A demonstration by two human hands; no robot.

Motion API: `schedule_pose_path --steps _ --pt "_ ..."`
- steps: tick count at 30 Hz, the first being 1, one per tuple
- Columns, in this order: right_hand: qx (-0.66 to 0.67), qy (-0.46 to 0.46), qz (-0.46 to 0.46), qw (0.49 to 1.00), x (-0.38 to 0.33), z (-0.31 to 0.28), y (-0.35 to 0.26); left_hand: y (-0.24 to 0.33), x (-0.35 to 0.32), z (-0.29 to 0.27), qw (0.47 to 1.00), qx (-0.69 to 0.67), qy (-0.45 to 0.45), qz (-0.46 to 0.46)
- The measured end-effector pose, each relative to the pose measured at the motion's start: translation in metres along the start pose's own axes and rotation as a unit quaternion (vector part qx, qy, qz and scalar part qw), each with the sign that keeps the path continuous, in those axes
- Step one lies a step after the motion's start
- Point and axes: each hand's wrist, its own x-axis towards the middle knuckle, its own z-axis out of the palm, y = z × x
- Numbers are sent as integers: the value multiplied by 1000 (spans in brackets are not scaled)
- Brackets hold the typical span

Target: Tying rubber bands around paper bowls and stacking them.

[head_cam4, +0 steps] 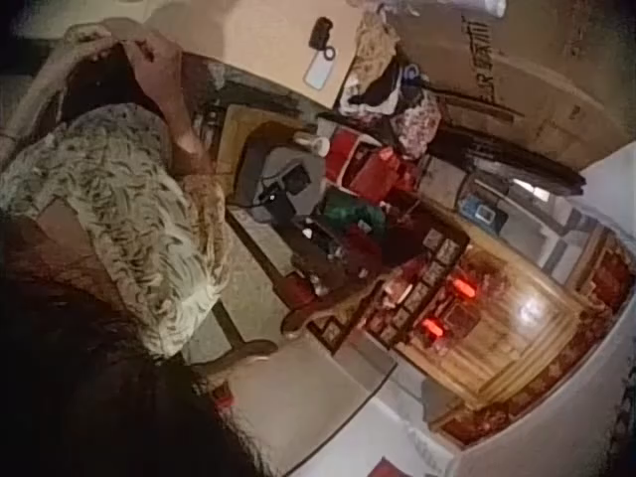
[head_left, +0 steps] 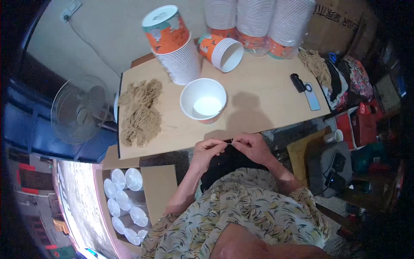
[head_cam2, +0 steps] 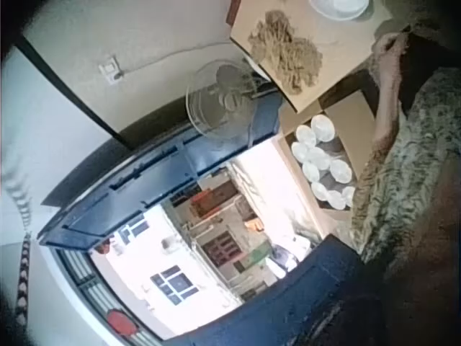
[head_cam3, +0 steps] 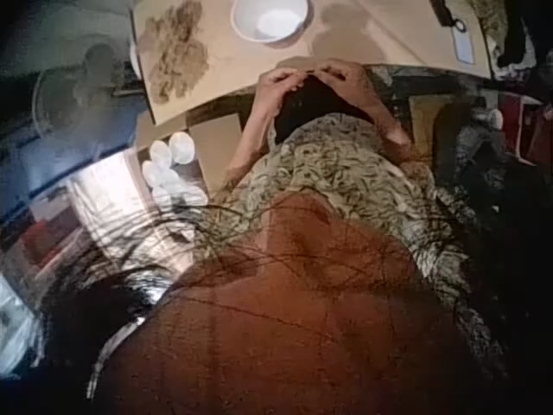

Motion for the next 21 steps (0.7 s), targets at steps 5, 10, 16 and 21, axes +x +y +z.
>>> schedule_pose_path --steps 5,10,16,21 --pt "-52 39 33 997 -8 -41 28 -5 37 45 997 64 -46 15" --pt "-8 21 17 1000 -6 -74 63 -11 65 84 971 160 -116 134" --pt "246 -105 126 955 10 -117 87 7 94 113 945 258 -90 179" --pt "128 -43 72 988 25 -135 83 29 103 125 943 274 -75 171"
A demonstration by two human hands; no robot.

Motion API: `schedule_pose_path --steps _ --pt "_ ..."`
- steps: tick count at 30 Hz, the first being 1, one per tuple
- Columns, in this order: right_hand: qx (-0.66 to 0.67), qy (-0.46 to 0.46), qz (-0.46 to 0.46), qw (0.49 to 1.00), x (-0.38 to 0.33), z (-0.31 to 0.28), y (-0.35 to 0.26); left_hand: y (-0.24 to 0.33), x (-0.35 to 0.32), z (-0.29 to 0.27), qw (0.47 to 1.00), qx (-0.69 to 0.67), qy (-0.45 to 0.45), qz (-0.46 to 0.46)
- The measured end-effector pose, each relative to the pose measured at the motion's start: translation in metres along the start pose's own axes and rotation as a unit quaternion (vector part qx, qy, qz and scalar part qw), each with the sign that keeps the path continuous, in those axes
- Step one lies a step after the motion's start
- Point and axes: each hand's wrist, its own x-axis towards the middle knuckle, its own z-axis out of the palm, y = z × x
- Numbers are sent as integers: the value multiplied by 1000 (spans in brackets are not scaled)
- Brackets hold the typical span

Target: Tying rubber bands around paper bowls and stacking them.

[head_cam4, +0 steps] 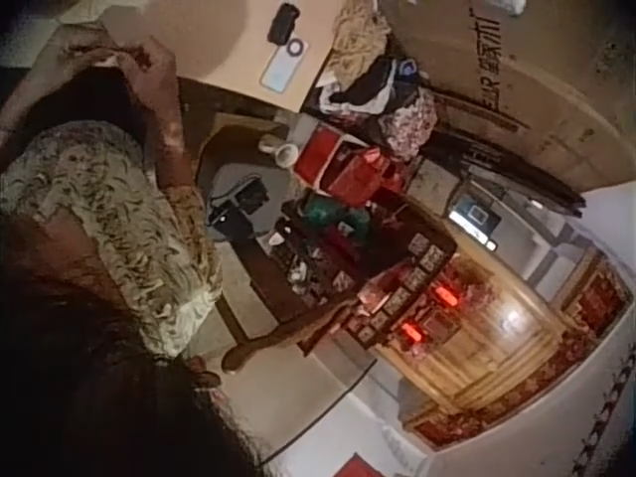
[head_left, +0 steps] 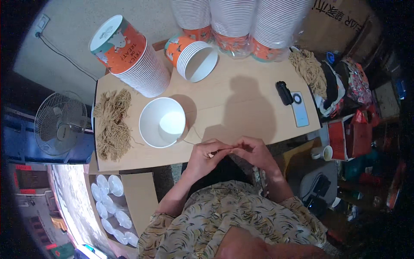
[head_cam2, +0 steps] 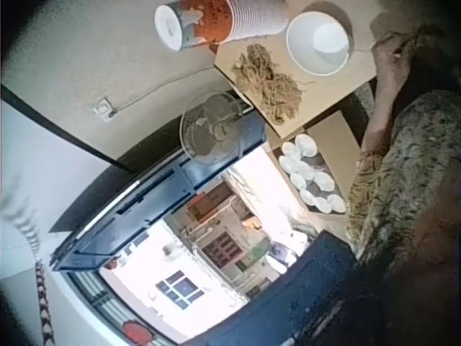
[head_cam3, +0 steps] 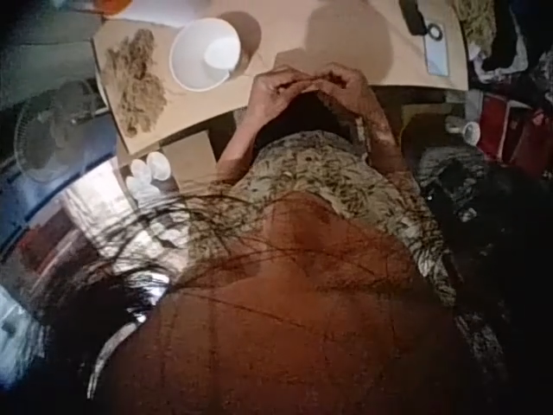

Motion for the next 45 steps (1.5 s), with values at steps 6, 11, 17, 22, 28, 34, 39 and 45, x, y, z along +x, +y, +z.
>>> schedule_pose_path --steps 6,11,17,22,28,34,39,45 --pt "-35 58 15 998 1 2 -28 -1 0 -6 994 -94 29 -55" --pt "-26 55 -31 998 -6 10 -28 -9 -10 -14 971 -217 8 -98" --pt "28 69 -29 997 1 39 -31 -13 -27 -39 961 -256 -4 -108" --pt "60 67 -37 995 22 67 -34 -12 -48 -71 976 -207 29 -57" --pt "105 157 -50 981 52 62 -42 -16 -70 -169 970 169 140 103" --pt "39 215 -234 947 79 65 -113 -35 -62 -216 875 433 127 178" --pt "-103 148 -401 898 90 98 -166 -29 -59 -177 886 433 74 151" --pt "-127 156 -383 901 86 100 -162 -16 -55 -222 888 428 62 153"
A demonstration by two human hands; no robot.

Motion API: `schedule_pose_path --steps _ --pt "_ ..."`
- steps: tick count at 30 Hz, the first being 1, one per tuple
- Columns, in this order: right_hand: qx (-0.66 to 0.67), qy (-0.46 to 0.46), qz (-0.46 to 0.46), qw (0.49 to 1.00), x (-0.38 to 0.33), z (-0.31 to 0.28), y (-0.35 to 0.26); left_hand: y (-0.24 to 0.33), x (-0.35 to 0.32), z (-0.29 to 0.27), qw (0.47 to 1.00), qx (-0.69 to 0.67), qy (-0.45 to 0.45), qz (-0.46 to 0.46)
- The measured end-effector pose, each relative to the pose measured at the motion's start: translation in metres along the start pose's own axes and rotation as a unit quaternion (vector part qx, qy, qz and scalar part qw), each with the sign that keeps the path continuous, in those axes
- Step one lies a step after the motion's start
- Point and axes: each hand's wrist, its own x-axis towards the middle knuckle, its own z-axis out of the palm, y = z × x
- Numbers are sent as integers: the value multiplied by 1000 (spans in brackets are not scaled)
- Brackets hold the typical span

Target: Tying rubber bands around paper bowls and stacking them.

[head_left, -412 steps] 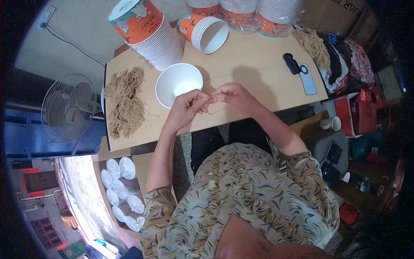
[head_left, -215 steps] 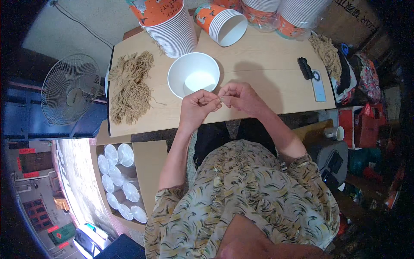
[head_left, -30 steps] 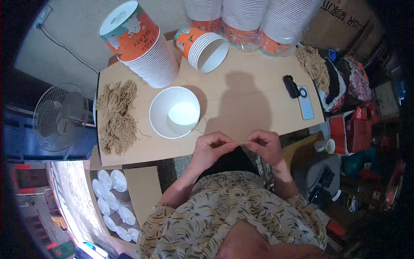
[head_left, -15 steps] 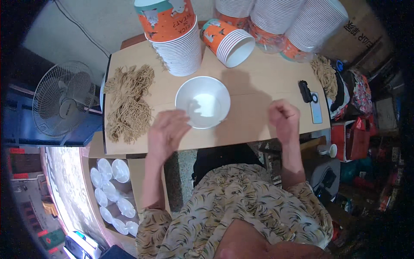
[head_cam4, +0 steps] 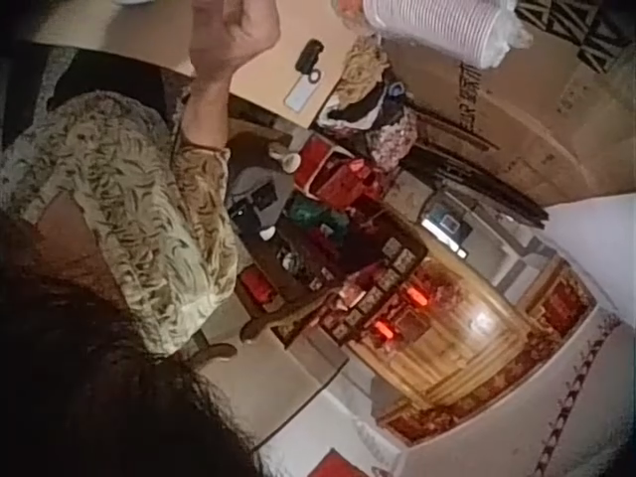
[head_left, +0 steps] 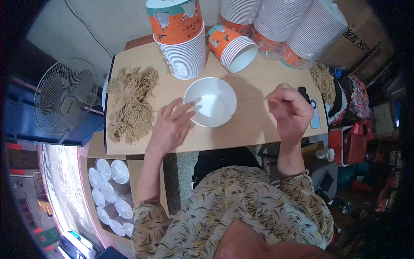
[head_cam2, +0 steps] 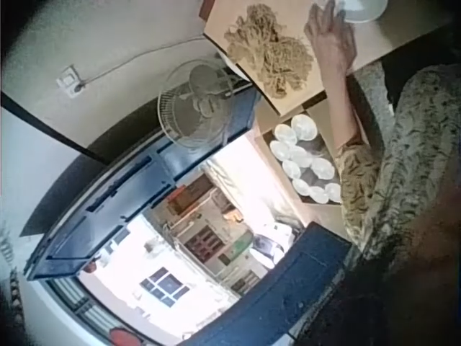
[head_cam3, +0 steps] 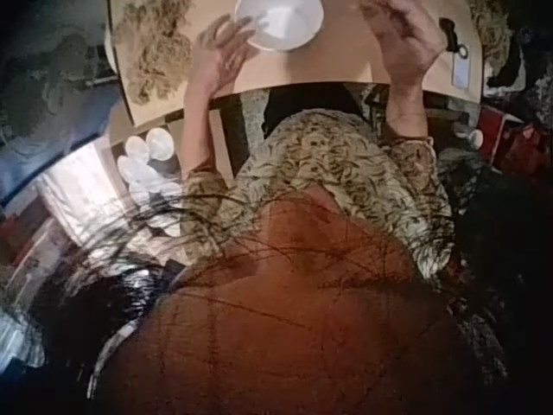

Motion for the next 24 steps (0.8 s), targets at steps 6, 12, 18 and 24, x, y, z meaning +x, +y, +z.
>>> schedule_pose_path --steps 6,12,18,24 --pt "54 41 26 997 0 11 -2 14 2 58 997 34 52 42" --pt "13 8 49 999 -13 1 9 4 8 36 1000 21 -2 10" --pt "66 42 126 989 -16 1 28 -11 -2 22 995 96 -23 -25" --pt "24 -93 196 976 -20 15 31 15 -13 52 990 -116 2 -73"
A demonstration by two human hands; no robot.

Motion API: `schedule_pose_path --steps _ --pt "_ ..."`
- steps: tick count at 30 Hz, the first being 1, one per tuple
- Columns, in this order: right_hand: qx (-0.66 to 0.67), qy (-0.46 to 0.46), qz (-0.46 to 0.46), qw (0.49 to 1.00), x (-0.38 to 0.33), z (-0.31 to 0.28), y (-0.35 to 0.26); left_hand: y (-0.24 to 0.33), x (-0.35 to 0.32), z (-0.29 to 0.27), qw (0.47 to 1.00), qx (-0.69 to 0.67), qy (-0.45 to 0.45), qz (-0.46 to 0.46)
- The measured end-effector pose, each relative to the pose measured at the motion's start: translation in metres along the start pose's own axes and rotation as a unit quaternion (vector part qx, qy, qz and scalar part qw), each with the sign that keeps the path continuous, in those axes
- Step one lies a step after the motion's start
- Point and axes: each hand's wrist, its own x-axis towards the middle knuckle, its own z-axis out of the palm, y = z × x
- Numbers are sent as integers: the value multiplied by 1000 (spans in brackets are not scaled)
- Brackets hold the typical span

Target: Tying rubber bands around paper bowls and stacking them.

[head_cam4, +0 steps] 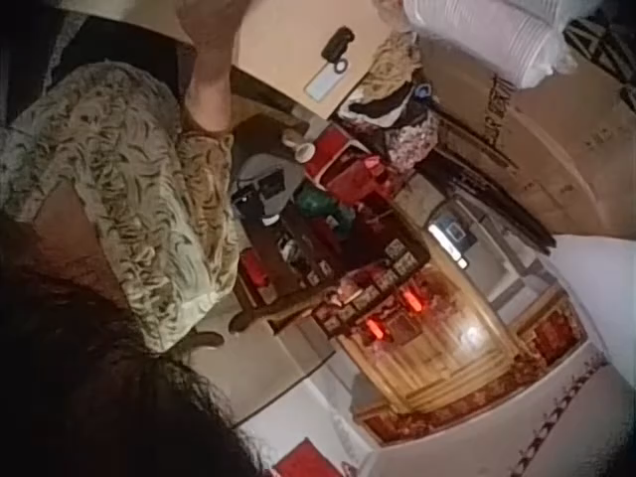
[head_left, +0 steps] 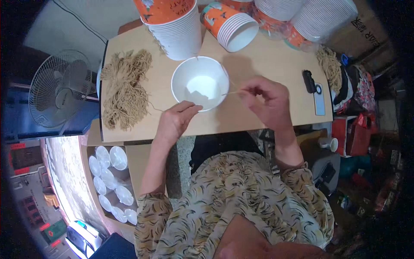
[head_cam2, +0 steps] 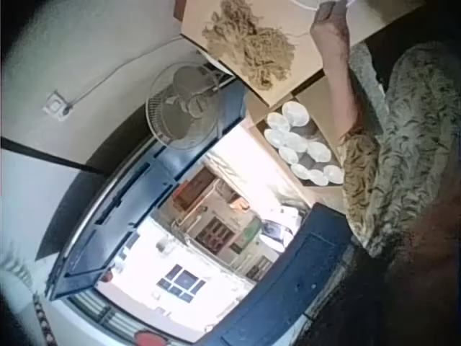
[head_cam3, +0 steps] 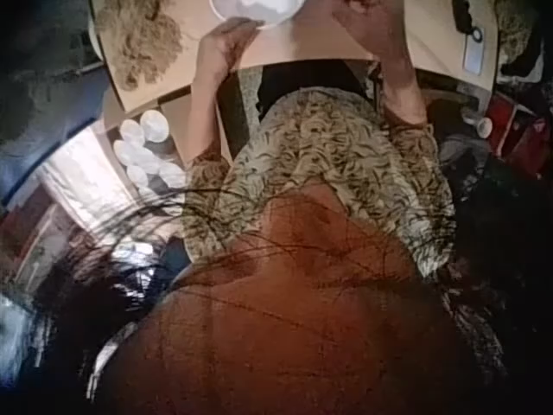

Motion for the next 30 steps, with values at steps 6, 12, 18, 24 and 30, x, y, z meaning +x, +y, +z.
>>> schedule_pose_path --steps 6,12,18,24,30 --pt "-52 -156 96 982 -7 13 29 32 -25 29 998 -1 65 -9" --pt "-114 -258 113 953 -7 19 43 42 -46 40 996 -5 83 -33" --pt "-103 -285 107 947 -18 34 47 44 -61 47 997 -6 69 -41" --pt "-109 -277 68 952 -33 46 53 50 -65 47 997 -5 69 -41" --pt "-124 -280 60 950 -35 47 50 52 -67 48 996 -12 69 -58"
